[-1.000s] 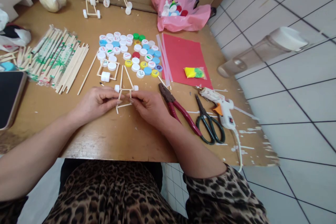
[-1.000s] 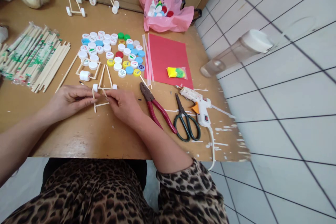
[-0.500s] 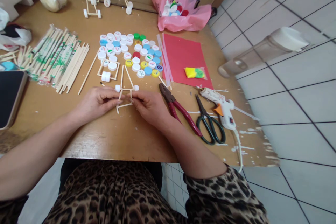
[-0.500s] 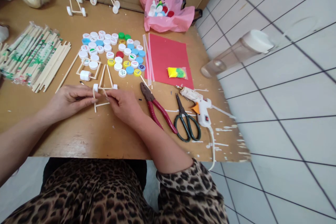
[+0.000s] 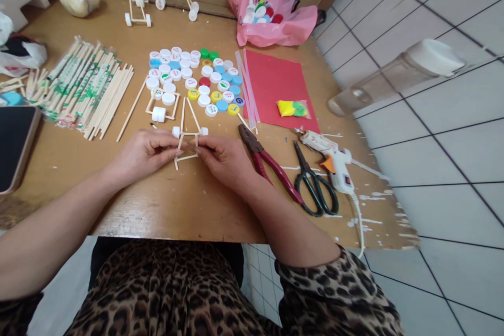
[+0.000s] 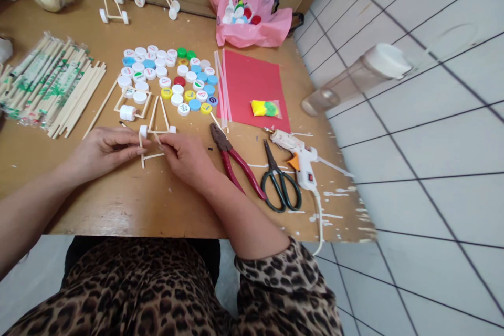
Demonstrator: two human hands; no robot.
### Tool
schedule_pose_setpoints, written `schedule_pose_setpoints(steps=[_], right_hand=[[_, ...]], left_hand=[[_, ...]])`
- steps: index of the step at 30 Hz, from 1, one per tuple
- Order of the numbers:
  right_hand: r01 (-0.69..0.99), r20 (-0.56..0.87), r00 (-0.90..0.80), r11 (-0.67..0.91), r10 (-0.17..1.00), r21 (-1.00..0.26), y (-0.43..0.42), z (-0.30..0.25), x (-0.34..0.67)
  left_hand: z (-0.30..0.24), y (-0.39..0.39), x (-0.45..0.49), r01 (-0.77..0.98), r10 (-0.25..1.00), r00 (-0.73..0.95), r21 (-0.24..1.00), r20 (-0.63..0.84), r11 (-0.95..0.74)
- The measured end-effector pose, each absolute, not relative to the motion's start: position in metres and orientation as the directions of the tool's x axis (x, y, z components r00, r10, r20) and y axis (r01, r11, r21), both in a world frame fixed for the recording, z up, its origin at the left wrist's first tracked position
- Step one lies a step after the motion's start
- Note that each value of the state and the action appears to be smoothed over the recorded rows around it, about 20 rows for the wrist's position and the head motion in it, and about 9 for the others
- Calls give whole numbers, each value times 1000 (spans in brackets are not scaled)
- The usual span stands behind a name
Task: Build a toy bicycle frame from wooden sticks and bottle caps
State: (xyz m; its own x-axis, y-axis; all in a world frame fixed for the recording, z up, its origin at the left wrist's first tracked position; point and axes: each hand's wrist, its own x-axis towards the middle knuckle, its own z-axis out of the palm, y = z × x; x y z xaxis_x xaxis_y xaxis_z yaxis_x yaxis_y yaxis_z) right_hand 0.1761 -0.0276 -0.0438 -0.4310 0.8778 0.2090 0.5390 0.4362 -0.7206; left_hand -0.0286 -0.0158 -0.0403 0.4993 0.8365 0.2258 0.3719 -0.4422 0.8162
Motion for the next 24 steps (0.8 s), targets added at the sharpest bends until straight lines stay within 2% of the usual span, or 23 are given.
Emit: schedule_pose_setpoints(steps=[5, 24], right_hand=[[521, 209, -436, 435, 875, -734, -28, -43, 176], [516, 213, -428, 431, 878, -741, -28, -45, 176]], left_hand=[[-41, -16, -28, 367, 812, 537, 804, 228, -468], [-40, -16, -28, 364, 832, 516, 828, 203, -427]])
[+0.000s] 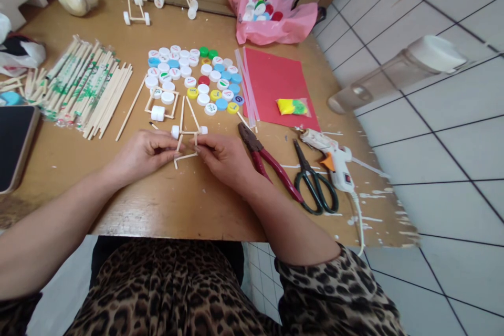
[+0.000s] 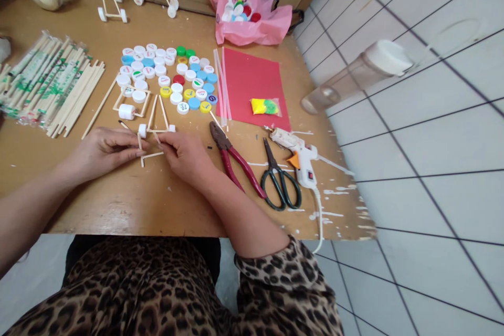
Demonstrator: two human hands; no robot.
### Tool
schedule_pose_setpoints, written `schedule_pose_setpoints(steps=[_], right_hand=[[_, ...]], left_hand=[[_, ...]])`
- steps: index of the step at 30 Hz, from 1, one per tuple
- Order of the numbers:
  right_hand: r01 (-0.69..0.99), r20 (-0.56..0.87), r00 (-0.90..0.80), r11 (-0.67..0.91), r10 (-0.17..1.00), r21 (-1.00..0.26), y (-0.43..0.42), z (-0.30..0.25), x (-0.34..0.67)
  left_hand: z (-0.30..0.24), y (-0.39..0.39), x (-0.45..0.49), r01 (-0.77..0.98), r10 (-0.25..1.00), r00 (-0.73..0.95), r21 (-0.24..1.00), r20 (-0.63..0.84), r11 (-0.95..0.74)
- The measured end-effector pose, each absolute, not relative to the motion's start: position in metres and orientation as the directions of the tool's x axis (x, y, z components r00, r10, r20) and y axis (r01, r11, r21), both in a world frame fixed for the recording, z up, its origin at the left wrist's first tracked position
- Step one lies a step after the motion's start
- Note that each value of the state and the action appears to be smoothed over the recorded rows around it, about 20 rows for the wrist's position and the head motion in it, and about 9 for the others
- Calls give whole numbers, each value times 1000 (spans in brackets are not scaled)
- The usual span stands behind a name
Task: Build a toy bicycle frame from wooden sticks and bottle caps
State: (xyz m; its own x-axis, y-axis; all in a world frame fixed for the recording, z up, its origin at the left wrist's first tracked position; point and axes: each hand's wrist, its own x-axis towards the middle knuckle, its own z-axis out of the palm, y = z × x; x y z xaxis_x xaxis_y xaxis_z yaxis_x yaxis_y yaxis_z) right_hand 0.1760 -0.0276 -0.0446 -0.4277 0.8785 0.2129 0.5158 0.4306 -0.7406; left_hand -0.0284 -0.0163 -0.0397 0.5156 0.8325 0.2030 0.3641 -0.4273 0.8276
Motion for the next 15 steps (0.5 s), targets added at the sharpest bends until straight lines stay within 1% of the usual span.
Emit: schedule_pose_setpoints(steps=[11, 15], right_hand=[[515, 193, -430, 415, 882, -750, -28, -44, 175], [506, 205, -432, 424, 878, -751, -28, -44, 176]], left_hand=[[-38, -17, -28, 364, 825, 528, 824, 200, -433], [-40, -17, -28, 351, 823, 525, 826, 216, -441]])
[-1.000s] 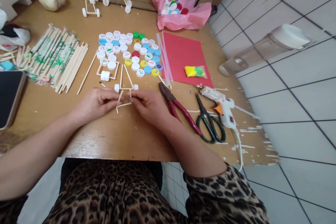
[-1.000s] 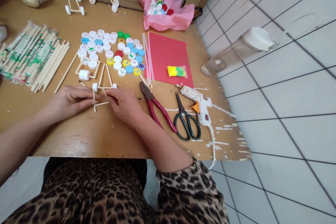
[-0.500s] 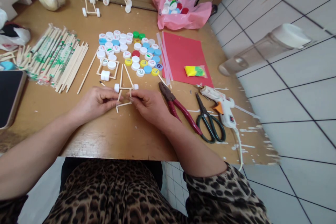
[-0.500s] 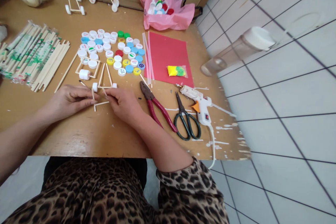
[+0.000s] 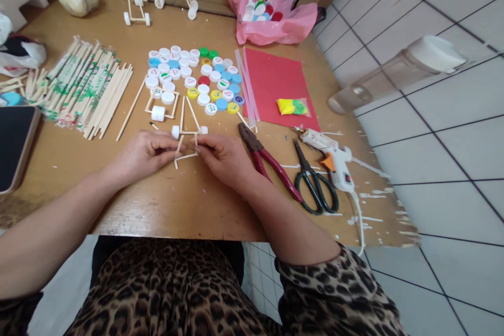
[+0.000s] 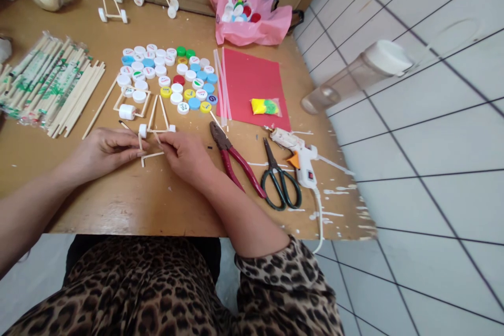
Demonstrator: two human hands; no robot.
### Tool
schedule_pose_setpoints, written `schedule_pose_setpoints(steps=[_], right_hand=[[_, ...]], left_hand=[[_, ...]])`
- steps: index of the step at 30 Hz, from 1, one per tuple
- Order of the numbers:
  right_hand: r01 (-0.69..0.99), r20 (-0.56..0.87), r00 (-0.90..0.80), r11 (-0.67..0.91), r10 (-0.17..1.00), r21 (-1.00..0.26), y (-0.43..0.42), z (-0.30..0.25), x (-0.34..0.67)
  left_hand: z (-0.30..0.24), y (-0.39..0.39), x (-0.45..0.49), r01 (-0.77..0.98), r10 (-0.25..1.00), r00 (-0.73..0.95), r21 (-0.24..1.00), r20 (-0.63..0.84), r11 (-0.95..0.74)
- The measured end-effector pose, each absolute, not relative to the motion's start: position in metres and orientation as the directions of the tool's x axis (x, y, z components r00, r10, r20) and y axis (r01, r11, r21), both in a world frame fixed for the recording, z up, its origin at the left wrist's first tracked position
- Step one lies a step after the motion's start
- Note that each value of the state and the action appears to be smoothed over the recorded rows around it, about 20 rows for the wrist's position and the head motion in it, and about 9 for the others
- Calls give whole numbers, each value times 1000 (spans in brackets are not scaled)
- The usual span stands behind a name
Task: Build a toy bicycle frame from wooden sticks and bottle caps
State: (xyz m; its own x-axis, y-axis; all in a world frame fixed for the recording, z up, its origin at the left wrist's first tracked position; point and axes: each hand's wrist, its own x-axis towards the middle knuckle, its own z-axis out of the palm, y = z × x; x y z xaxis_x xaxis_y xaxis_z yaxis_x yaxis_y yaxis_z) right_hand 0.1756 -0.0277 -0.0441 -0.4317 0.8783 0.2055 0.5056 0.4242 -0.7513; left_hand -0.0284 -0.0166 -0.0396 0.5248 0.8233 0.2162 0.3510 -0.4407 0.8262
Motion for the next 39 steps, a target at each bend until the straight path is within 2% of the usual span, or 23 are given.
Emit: schedule_pose_setpoints(steps=[32, 39], right_hand=[[470, 258, -429, 458, 866, -755, -27, -46, 176], [501, 218, -426, 430, 878, -751, -27, -45, 176]], left_hand=[[-41, -17, -29, 354, 828, 519, 828, 214, -436], [-41, -17, -29, 365, 828, 519, 820, 214, -440]])
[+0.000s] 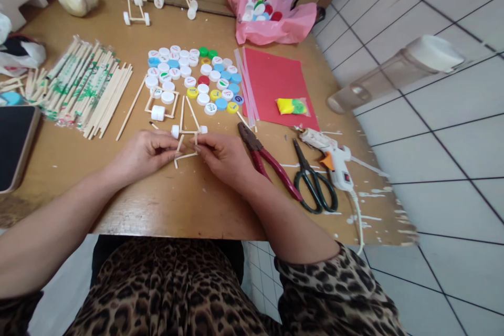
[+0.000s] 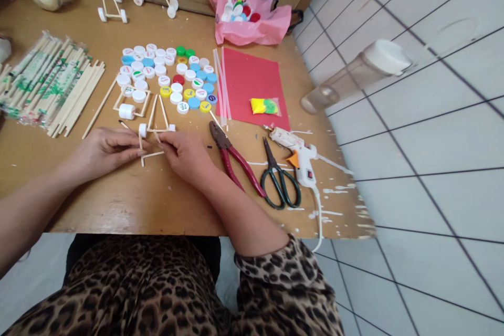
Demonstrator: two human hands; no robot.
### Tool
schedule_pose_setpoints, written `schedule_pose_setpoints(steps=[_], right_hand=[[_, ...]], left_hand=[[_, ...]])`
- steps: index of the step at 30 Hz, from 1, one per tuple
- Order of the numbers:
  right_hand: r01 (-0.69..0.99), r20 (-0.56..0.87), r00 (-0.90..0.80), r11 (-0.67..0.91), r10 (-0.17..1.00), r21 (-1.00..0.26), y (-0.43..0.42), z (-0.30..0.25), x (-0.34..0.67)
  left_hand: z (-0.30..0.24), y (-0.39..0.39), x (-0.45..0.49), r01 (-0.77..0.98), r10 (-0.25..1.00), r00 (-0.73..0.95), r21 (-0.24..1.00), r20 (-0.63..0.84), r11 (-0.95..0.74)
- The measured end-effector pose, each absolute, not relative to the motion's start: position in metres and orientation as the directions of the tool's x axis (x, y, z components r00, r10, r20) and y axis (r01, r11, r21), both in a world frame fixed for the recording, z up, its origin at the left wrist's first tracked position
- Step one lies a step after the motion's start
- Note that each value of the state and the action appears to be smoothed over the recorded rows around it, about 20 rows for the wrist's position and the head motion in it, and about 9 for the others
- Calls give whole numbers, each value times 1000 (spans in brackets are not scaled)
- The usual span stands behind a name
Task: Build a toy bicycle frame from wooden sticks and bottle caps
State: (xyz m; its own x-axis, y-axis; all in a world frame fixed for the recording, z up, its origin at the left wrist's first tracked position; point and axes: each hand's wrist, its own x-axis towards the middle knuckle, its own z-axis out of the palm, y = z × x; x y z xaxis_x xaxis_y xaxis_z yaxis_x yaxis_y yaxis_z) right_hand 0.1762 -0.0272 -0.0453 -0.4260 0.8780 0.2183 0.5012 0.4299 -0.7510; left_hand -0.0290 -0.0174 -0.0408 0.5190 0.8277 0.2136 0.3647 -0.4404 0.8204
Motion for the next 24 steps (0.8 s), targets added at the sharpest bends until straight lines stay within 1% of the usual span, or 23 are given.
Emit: schedule_pose_setpoints(steps=[9, 24], right_hand=[[504, 215, -430, 431, 877, -749, -27, -46, 176], [501, 212, -426, 424, 880, -755, -27, -45, 176]], left_hand=[[-41, -17, -30, 382, 832, 523, 823, 184, -421], [-39, -18, -30, 389, 833, 521, 818, 185, -425]])
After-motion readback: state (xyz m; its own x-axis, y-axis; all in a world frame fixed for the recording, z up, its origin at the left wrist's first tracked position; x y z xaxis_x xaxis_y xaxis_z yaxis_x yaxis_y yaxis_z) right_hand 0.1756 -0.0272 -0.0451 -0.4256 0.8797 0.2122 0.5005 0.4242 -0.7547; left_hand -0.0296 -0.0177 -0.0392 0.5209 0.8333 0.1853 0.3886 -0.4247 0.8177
